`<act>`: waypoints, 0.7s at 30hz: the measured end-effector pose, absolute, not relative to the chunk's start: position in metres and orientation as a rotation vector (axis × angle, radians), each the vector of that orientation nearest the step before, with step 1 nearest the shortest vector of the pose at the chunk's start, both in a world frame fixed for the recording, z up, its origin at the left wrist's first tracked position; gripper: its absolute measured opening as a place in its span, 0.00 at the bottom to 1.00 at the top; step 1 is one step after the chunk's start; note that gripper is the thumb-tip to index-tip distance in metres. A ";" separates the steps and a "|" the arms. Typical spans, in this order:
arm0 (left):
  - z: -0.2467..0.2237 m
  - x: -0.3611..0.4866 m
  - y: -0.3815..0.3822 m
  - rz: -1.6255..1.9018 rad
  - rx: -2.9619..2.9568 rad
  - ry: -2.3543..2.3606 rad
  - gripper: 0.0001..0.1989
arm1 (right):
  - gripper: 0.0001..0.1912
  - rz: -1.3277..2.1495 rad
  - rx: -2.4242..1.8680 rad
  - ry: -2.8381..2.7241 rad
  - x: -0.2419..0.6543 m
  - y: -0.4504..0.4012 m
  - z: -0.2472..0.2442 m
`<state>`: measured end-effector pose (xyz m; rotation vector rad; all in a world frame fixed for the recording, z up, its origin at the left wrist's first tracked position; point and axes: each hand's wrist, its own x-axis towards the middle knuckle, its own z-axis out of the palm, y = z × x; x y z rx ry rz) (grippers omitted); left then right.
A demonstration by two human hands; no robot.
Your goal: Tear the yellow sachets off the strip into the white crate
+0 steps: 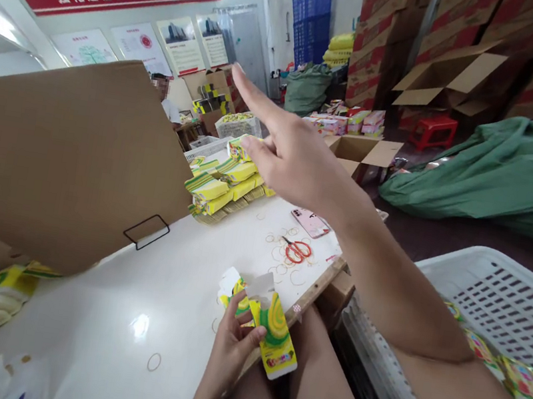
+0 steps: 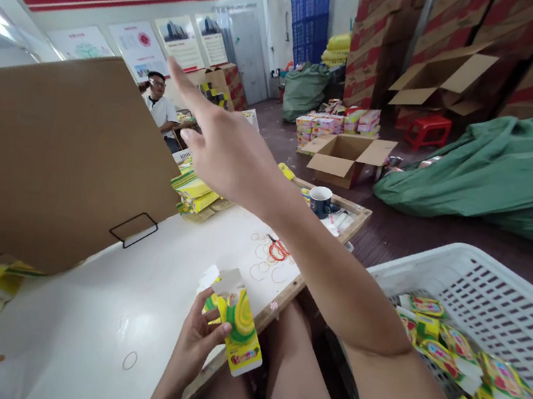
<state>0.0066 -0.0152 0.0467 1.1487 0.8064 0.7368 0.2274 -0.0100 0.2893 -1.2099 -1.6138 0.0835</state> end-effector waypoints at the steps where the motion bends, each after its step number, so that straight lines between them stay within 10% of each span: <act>1: 0.045 0.006 -0.014 0.752 1.153 0.808 0.36 | 0.34 0.051 -1.261 -1.626 0.227 -0.007 0.299; 21: 0.047 0.002 -0.003 0.870 1.580 0.950 0.20 | 0.21 1.173 -1.167 -1.363 0.184 -0.035 0.080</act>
